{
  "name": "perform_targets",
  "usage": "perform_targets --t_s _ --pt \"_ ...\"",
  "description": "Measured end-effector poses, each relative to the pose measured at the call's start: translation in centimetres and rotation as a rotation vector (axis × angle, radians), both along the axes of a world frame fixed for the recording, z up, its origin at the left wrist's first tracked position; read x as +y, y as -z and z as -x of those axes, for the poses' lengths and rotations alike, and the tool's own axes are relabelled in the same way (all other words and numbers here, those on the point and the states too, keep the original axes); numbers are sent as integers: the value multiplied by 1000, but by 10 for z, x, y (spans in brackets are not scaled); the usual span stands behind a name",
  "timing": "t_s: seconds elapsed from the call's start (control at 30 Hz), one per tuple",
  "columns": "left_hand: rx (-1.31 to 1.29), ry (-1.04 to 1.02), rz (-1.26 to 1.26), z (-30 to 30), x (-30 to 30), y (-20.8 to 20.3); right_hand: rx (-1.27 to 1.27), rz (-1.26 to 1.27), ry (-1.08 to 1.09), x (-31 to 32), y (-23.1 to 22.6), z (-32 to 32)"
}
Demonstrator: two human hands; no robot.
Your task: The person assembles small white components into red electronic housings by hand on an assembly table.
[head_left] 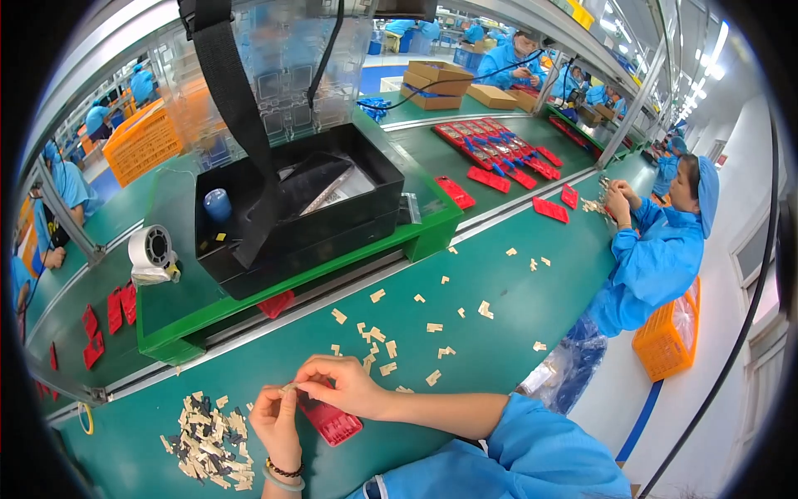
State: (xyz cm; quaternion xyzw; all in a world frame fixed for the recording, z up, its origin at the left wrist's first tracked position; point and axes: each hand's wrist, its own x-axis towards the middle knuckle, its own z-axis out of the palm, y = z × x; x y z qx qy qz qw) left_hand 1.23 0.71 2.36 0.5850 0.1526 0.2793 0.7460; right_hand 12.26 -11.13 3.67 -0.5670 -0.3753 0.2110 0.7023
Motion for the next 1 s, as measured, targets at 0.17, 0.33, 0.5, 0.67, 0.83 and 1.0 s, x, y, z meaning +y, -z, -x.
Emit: perform_targets --t_s 0.17,0.33,0.5,0.67,0.83,1.0 --pt "146 95 -62 7 3 -5 -902 -13 309 0 2 -10" --pt "47 153 -119 5 6 -10 -863 20 205 0 3 -13" --pt "32 -4 -858 -2 9 -31 -529 76 -6 -6 2 -18" --pt "-293 138 -1290 10 0 -26 -571 590 93 -15 -9 -39" --pt "-163 -15 -1213 11 1 -10 -427 441 -57 -18 -12 -41" --pt "-291 -143 -1390 -5 7 -12 -361 282 -303 -21 -32 -41"
